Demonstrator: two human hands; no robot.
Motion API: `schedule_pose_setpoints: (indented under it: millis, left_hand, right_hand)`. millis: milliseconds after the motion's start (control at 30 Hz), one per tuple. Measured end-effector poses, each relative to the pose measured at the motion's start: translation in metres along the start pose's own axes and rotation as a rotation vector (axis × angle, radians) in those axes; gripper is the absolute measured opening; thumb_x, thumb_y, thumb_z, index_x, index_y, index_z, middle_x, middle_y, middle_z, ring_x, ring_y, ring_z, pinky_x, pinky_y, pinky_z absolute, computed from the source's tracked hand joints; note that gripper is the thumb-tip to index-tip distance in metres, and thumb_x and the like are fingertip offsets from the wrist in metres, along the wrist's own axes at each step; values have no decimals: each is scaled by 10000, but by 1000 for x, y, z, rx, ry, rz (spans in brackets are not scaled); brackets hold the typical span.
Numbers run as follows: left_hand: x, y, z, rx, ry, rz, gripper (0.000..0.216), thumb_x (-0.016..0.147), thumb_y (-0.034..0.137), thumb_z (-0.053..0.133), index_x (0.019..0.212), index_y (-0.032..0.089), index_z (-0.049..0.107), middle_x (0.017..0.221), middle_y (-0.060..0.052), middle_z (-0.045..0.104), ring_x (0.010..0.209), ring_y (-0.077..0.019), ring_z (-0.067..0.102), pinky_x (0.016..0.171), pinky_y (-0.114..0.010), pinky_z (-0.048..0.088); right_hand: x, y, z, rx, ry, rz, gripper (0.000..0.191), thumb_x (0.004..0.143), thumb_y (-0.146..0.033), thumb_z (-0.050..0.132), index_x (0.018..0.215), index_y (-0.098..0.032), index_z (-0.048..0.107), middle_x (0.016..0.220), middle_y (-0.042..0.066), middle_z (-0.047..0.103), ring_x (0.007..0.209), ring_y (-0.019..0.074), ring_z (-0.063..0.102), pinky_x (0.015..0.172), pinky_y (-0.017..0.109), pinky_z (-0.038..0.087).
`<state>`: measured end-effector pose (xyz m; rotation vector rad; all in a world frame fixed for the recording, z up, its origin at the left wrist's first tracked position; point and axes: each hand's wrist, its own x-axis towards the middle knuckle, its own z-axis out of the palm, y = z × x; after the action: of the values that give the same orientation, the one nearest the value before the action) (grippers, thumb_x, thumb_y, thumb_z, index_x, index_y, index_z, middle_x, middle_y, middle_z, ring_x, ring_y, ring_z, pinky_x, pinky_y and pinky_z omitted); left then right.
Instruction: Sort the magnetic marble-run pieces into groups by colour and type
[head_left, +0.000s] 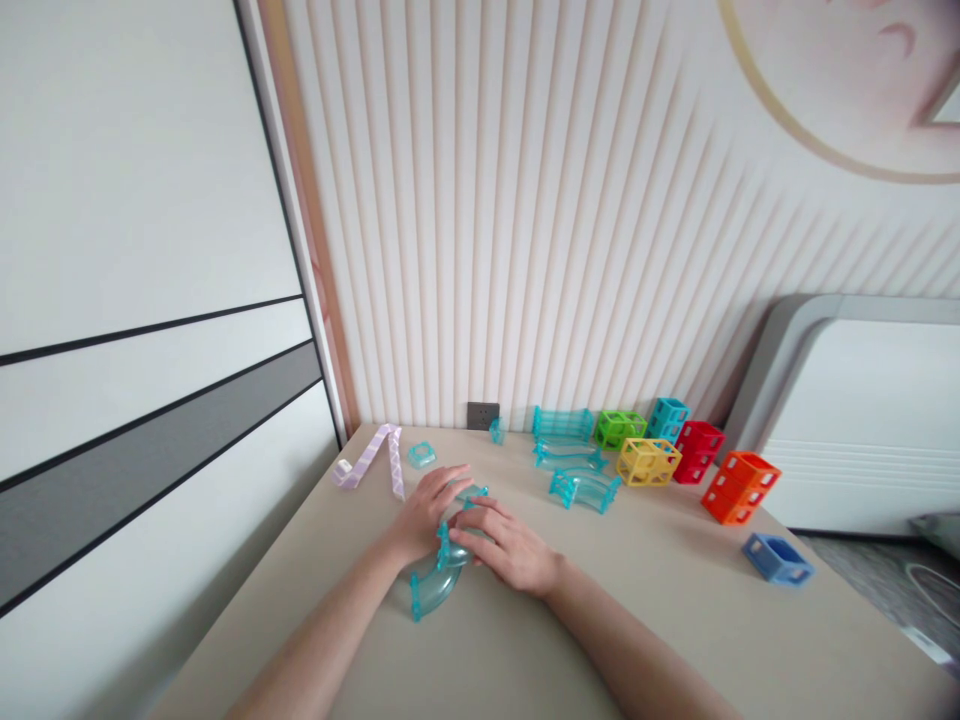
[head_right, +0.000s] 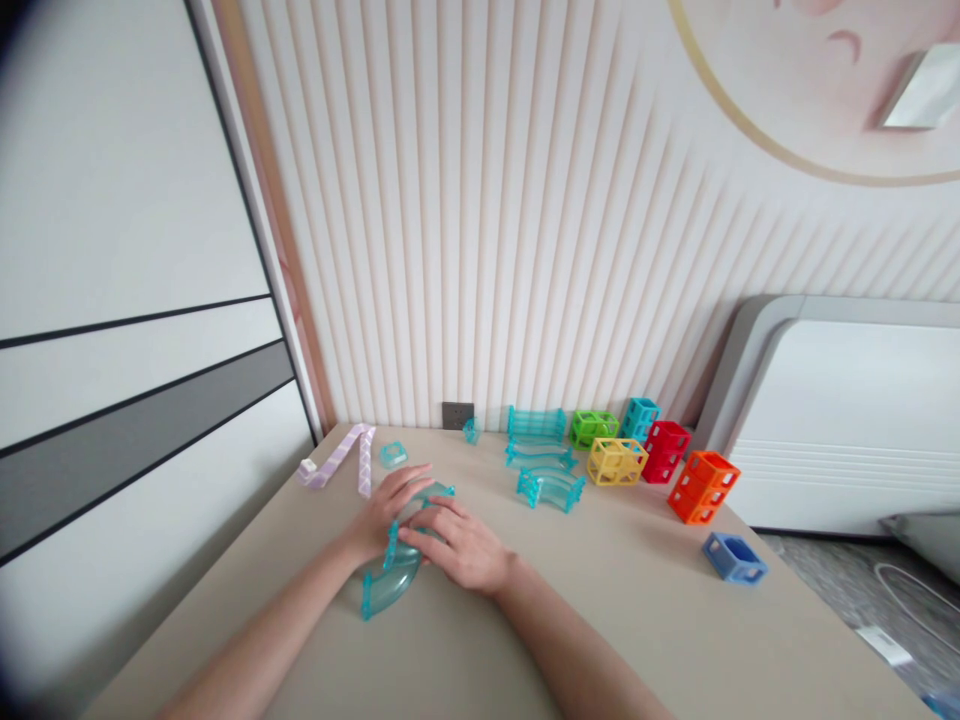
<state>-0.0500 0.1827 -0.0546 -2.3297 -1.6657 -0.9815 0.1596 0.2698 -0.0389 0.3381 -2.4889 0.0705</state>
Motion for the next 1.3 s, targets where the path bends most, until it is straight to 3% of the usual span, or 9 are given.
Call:
schedule_pose_setpoints:
  millis: [133, 300, 367, 567, 800, 933, 1100, 1300]
  left_hand:
    - [2, 8, -7, -63, -65, 101, 410, 958, 319, 528, 1360, 237, 540, 1425, -96, 576, 1327, -244, 516, 1148, -439, 396]
    - [2, 4, -3, -58, -34, 63, 297, 943, 316, 538, 1208, 224, 636, 1098, -80, 727, 1058, -238, 664, 976, -411, 527]
    - [0, 4, -3, -35, -18, 53, 321, 936, 308, 536, 1232, 218, 620, 1032, -73, 737, 997, -237, 681, 920, -400, 555]
    - [-2, 9, -7, -55, -31, 63, 388, 958, 303, 532, 1339, 238, 553, 1092, -59, 750, 980, -236, 709, 883, -359, 581]
    - [-4, -9, -8, 59, 79, 79, 257, 1007, 296, 475, 1208, 230, 622, 942, -40, 749, 897, -214, 708, 824, -366, 579]
    - [-7, -19, -10, 135, 170, 4, 215, 991, 341, 532, 1133, 215, 632, 957, -56, 742, 918, -220, 705, 830, -366, 569]
    - [-7, -23, -12, 339, 191, -112, 146, 956, 326, 596, 1013, 204, 651, 893, -67, 732, 889, -246, 696, 812, -385, 550]
    - [0, -12, -14, 554, 93, -100, 128, 953, 283, 597, 930, 174, 658, 840, -81, 714, 851, -275, 672, 757, -415, 524]
  right_hand:
    - [3, -7, 3, 12, -41, -29, 412, 1067, -245, 366, 1472, -218, 435, 1264, 108, 661, 1293, 181, 537, 1175, 409, 368]
    - [1, -3, 6, -18, -46, -11, 374, 1074, -221, 341, 1418, -192, 486, 1271, 104, 651, 1306, 172, 509, 1143, 378, 405]
    - [0, -1, 6, -19, -20, -9, 369, 1076, -205, 335, 1410, -170, 489, 1265, 115, 647, 1300, 174, 509, 1127, 371, 418]
    - [0, 2, 3, -15, 4, 24, 360, 1075, -210, 361, 1410, -196, 491, 1266, 100, 654, 1286, 171, 525, 1086, 346, 454]
    - [-3, 6, 5, -60, 40, 25, 409, 1078, -196, 323, 1481, -209, 396, 1381, 112, 605, 1370, 167, 462, 1144, 388, 400]
    - [-6, 8, 6, -64, 115, 161, 464, 1027, -130, 349, 1475, -239, 399, 1383, 137, 575, 1326, 217, 495, 1083, 437, 451]
    - [-8, 8, 3, -42, 126, 350, 448, 987, -283, 489, 1427, -203, 459, 1356, 179, 562, 1237, 283, 549, 1000, 470, 491]
    - [-9, 9, 14, -75, 192, 400, 500, 994, -482, 515, 1409, -205, 489, 1253, 168, 623, 1121, 274, 623, 927, 433, 528]
